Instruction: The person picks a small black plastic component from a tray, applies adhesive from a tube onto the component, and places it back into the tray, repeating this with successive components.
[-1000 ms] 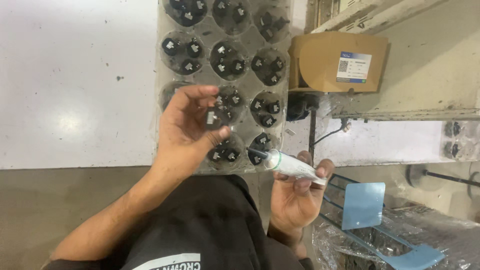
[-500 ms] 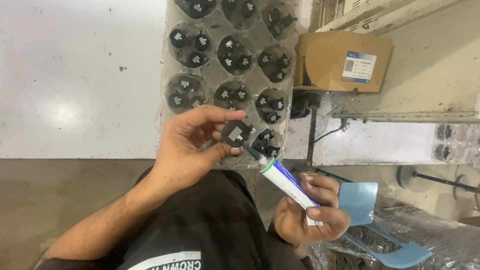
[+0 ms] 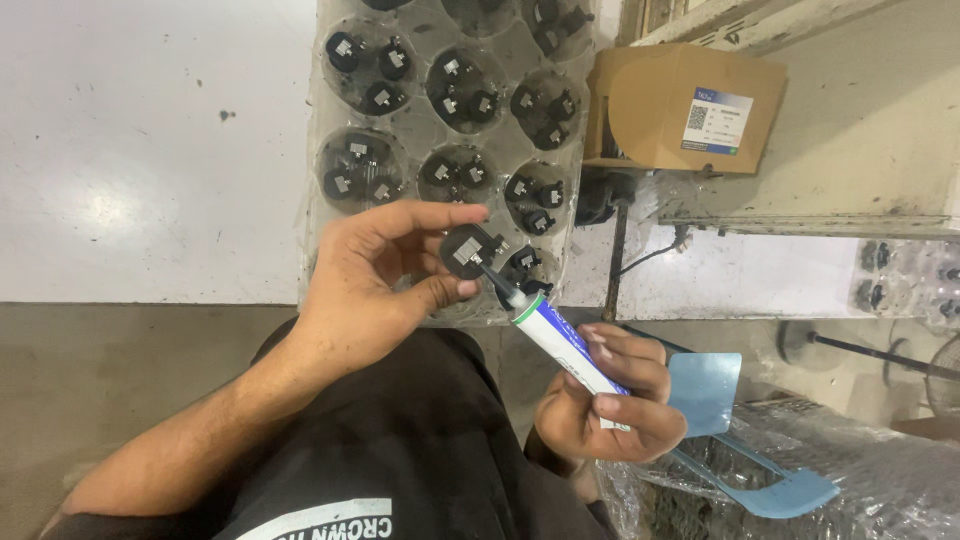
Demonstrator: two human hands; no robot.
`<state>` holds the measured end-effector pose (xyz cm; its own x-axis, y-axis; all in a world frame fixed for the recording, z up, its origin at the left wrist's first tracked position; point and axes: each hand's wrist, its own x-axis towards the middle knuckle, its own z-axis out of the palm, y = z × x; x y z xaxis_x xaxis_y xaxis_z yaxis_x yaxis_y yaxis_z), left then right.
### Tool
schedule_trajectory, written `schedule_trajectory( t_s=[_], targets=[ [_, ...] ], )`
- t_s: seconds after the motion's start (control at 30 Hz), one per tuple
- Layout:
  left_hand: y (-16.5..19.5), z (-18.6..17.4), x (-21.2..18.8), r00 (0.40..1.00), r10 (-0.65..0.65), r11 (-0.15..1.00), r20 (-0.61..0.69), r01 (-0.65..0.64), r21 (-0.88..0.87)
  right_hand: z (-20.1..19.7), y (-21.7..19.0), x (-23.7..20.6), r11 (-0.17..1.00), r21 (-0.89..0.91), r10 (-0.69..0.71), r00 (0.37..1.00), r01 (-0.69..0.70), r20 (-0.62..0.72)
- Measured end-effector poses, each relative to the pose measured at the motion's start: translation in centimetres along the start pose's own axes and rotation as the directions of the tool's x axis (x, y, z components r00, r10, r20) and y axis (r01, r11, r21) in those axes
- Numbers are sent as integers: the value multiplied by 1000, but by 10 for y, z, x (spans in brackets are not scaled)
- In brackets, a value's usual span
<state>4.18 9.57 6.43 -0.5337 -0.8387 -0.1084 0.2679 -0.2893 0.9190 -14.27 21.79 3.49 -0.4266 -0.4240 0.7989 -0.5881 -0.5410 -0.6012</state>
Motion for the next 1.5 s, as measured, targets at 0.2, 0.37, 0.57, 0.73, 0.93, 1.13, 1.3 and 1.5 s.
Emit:
schedule_trajectory(
  t_s=[0.2, 0.37, 0.57, 0.73, 0.93, 1.13, 1.3, 1.5],
  targets=[
    [-2, 1, 2, 999, -44, 999, -1, 44, 23, -2, -5, 5, 998, -10, 56, 998, -56, 28],
    [-5, 1, 3, 999, -35, 999, 15, 35, -14, -2, -5, 5, 998, -11, 63, 997, -63, 34],
    [-10, 3, 4, 999, -34, 998, 16, 35, -46, -4, 1, 6, 999, 1, 40, 999, -41, 21],
    [-13, 3, 7, 1000, -30, 999, 2, 30, -30, -6, 4, 7, 999, -6, 48, 999, -48, 17],
    [-17, 4, 7, 1000, -22, 994, 20, 25, -107, -7, 3, 7, 999, -28, 43, 998, -42, 36],
    [-31, 10, 8, 999, -44, 968, 21, 48, -245, -8, 4, 5, 996, -48, 73, 996, -71, 44],
    [-42, 15, 11, 995, -76, 947, 62, 91, -306, -2, 13, 6, 989, -139, 37, 998, -44, -59],
    [-46, 18, 11, 983, -99, 913, 156, 152, -379, -4, 13, 10, 995, -104, 4, 997, -11, -72]
  ],
)
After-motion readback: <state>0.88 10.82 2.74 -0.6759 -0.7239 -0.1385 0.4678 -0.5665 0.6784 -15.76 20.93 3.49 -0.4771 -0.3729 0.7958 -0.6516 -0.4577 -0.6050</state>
